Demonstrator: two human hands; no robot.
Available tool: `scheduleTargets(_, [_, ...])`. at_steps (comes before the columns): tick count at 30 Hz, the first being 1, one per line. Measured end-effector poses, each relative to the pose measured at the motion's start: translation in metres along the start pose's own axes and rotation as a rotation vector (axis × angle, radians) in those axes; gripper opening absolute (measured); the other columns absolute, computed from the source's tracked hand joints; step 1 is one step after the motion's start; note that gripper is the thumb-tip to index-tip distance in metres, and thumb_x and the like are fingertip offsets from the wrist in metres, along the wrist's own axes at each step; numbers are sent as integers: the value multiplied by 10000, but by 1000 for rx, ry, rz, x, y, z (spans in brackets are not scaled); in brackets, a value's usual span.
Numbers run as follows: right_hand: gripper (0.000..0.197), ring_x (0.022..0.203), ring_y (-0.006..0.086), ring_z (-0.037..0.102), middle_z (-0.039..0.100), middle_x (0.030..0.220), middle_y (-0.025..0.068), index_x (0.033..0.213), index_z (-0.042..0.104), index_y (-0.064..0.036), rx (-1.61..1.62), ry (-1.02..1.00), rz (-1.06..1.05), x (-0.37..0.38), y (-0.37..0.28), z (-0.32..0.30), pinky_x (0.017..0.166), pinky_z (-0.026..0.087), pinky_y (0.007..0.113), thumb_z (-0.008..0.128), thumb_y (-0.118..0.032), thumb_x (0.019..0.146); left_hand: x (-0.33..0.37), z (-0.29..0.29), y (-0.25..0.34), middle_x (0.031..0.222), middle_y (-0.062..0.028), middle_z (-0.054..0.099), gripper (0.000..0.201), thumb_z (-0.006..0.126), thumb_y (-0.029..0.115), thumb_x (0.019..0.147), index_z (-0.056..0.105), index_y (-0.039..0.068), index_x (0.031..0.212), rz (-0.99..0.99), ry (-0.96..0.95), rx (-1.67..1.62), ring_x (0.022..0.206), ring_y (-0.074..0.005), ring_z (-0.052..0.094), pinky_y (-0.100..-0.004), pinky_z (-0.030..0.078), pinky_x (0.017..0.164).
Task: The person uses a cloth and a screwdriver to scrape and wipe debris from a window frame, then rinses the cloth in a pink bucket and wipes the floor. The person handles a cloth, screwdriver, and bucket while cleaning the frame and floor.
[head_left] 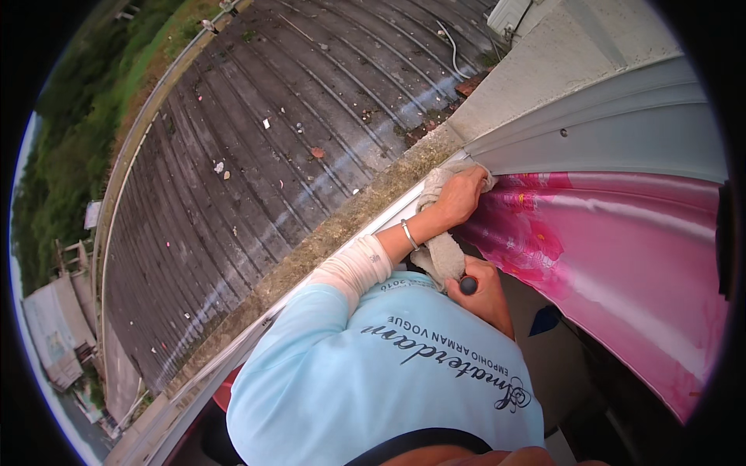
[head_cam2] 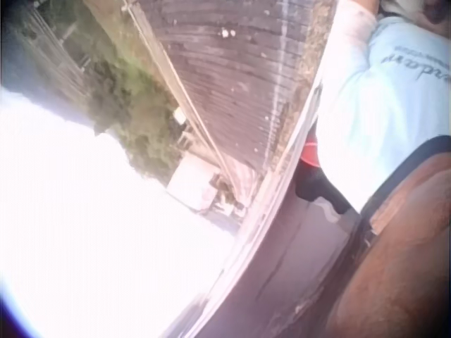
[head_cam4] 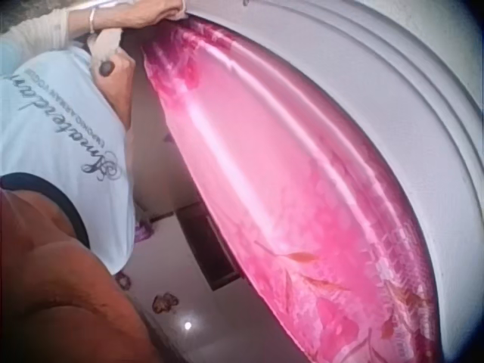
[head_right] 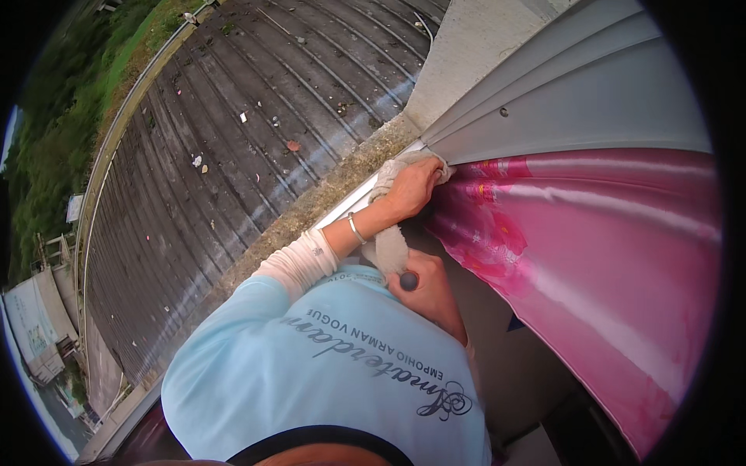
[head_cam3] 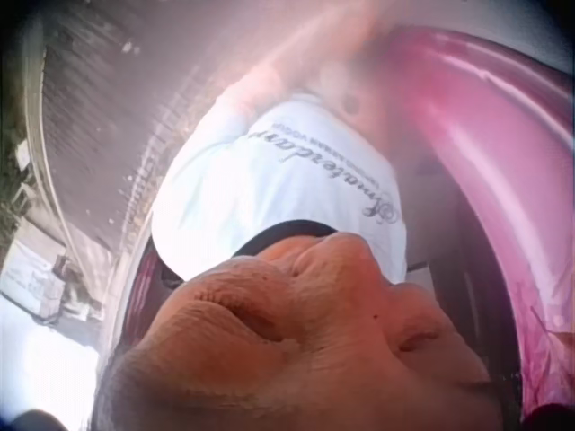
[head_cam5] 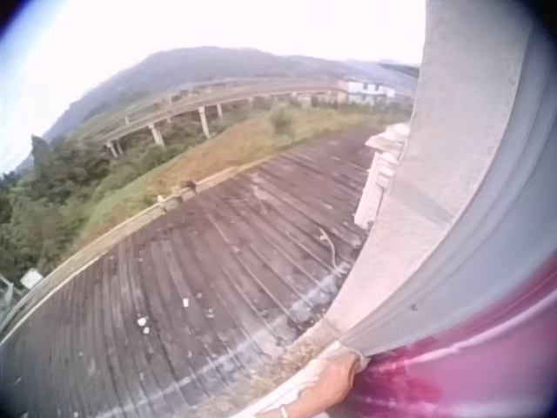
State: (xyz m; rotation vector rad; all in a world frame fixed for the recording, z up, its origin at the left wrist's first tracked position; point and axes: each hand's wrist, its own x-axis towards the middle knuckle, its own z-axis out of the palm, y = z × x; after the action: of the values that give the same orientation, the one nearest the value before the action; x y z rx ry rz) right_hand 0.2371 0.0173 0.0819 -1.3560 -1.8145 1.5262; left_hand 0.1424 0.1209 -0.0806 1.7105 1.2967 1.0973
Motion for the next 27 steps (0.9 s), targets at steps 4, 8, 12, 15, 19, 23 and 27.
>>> scheduleTargets(4, [176,696,336,612,621,802,199,850,628,69,14,-16,11,2,1,2,639,473,380,651,-46,719,0,1,-3,888,-236,580,218,479,25,878,455,-12,1091,149,-32,134,830,-435,576,-480,465,712])
scheduleTargets(8, [183,692,330,615,616,791,198,846,618,74,-59,-58,-44,4,-2,-1,640,471,381,653,-50,716,-8,-6,2,850,-231,585,200,454,23,870,437,-45,1057,126,-44,301,778,-428,593,-476,477,658])
scheduleTargets(12, [193,690,332,612,605,777,204,855,613,79,-51,-113,-27,7,0,-2,650,473,377,648,-51,718,-19,-20,-3,796,-192,613,245,491,22,843,438,-40,1074,4,-129,461,710,-436,605,-477,488,641])
scheduleTargets(15, [193,674,322,599,594,765,203,866,616,77,-5,-71,-21,4,-18,2,652,473,366,644,-52,725,-10,-41,-4,805,-246,611,215,553,27,799,462,-16,989,-268,-283,308,763,-397,621,-456,510,638])
scheduleTargets(19, [177,645,294,580,579,743,191,864,619,63,21,-148,-96,15,-10,12,638,468,356,641,-57,736,-6,-113,-63,937,-117,632,121,497,-35,910,549,25,1001,-908,219,-1308,851,-210,654,-357,575,703])
scheduleTargets(23, [146,615,289,564,562,713,178,822,602,54,-65,-263,28,20,-20,23,604,452,363,641,-60,740,-36,-176,-98,877,-124,686,257,559,54,880,528,18,1133,-559,448,-180,779,-158,627,-330,492,666])
scheduleTargets(27, [156,579,298,536,544,691,174,762,571,60,19,-192,-19,23,-11,28,567,427,376,655,-69,736,-28,-199,-42,649,-50,612,291,566,95,875,525,22,1153,-580,460,31,604,-128,564,-300,445,584])
